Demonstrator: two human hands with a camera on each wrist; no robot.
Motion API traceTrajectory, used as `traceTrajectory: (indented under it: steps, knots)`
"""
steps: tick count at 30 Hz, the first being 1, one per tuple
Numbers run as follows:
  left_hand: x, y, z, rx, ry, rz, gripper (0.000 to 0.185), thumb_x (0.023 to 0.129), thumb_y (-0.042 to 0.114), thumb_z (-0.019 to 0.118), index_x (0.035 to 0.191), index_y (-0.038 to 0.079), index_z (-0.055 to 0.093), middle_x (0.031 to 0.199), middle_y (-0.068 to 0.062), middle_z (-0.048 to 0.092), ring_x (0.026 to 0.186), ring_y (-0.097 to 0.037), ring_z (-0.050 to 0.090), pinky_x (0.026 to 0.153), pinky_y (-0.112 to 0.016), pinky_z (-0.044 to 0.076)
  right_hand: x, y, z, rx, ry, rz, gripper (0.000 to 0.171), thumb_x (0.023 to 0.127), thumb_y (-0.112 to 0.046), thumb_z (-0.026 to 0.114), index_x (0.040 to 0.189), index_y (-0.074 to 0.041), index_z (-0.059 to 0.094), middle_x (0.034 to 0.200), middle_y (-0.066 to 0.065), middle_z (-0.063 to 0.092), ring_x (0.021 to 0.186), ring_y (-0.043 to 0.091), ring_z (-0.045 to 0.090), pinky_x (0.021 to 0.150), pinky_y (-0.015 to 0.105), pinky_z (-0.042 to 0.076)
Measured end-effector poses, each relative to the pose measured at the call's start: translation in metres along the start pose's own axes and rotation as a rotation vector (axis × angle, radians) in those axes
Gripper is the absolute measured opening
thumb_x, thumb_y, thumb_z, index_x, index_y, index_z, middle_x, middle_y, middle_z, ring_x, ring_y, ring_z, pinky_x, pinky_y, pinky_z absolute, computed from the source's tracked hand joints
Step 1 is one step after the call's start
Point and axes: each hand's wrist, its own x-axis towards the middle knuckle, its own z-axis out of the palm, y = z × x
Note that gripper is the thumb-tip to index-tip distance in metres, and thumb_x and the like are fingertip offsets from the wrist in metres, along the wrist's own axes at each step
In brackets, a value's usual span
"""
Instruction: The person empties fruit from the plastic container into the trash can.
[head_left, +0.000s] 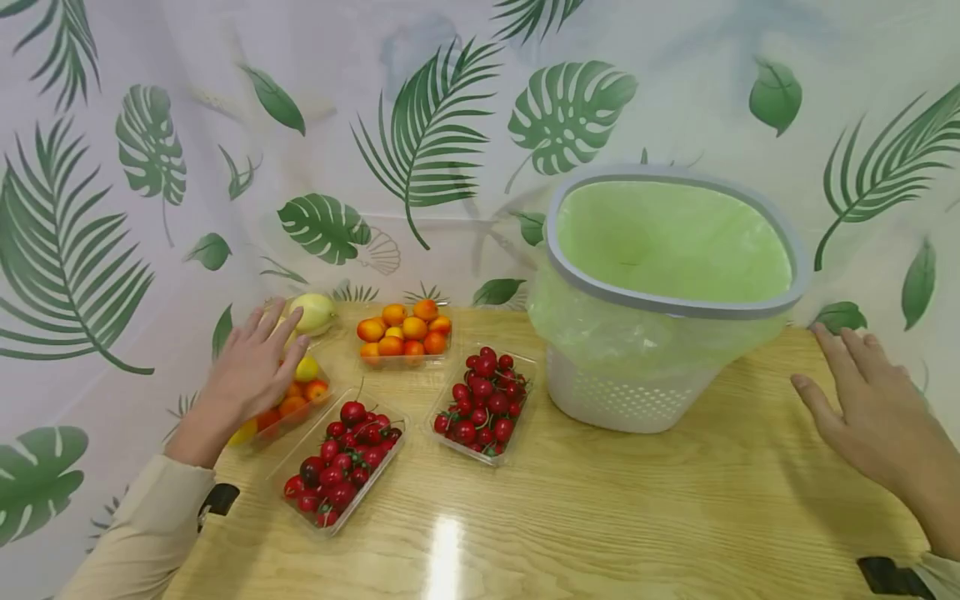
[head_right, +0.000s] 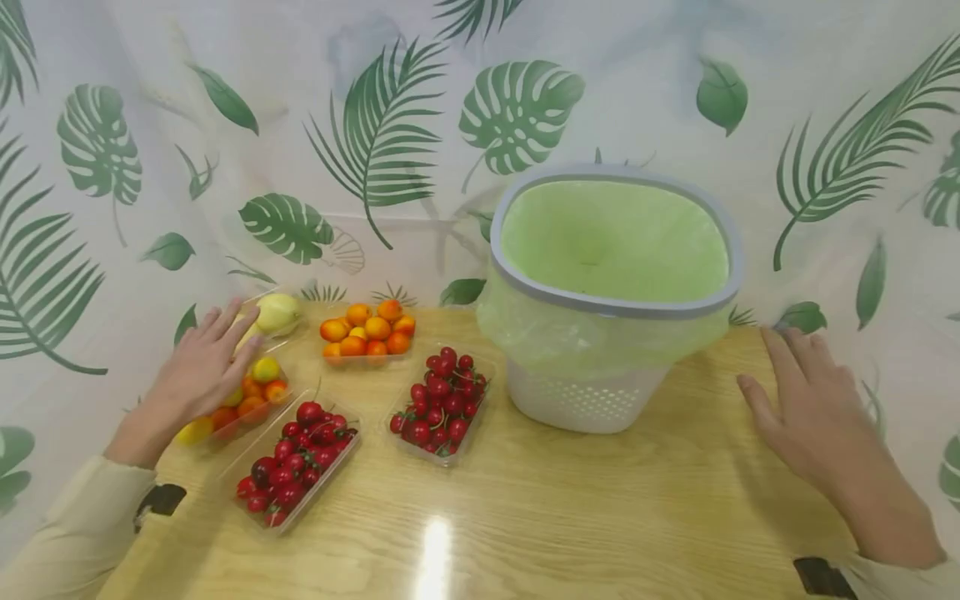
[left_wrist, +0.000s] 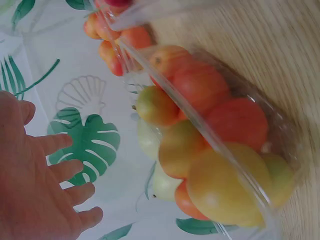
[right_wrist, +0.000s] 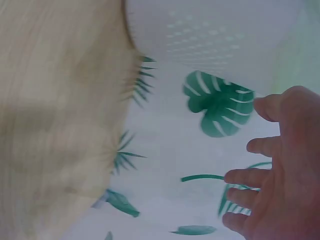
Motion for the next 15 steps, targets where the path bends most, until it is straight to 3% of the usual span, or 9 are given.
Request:
traceTrajectory:
  steps: [5, 11, 14, 15]
  knots:
    - [-0.004, 0.013, -0.005, -0.052, 0.002, 0.010, 0.066, 0.112, 0.047, 0.023, 0.162, 0.004, 0.026, 0.167, -0.025, 0.016, 0.150, -0.053, 0.015, 0.118, -0.072, 0.010, -0.006, -0.010, -0.011, 0.140, 0.039, 0.006, 0.071, 0.110, -0.022, 0.046, 0.160, 0.007, 0.007, 0.155, 0.048, 0.011, 0.141, 0.068, 0.010, 0.108, 0.081, 0.007]
    - [-0.011, 0.033, -0.006, -0.190, 0.111, 0.003, 0.061, 0.112, 0.042, 0.027, 0.158, 0.003, 0.035, 0.162, -0.024, 0.032, 0.147, -0.048, 0.030, 0.119, -0.065, 0.022, -0.007, -0.032, -0.029, 0.286, 0.159, -0.005, 0.066, 0.109, -0.013, 0.047, 0.163, 0.000, 0.011, 0.158, 0.043, 0.017, 0.139, 0.068, 0.018, 0.109, 0.080, 0.009]
    - [-0.018, 0.045, -0.004, -0.283, 0.152, -0.016, 0.059, 0.112, 0.041, 0.030, 0.156, 0.002, 0.039, 0.157, -0.024, 0.041, 0.142, -0.048, 0.038, 0.115, -0.065, 0.030, -0.004, -0.048, -0.037, 0.381, 0.247, -0.007, 0.062, 0.108, -0.010, 0.046, 0.164, -0.007, 0.017, 0.161, 0.035, 0.021, 0.146, 0.058, 0.019, 0.123, 0.059, 0.010]
    - [-0.021, 0.048, -0.004, -0.305, 0.162, -0.020, 0.058, 0.112, 0.040, 0.031, 0.155, 0.002, 0.040, 0.155, -0.024, 0.043, 0.140, -0.047, 0.040, 0.113, -0.064, 0.032, -0.003, -0.053, -0.039, 0.411, 0.280, -0.006, 0.061, 0.108, -0.010, 0.046, 0.164, -0.009, 0.021, 0.163, 0.030, 0.023, 0.150, 0.048, 0.022, 0.125, 0.051, 0.011]
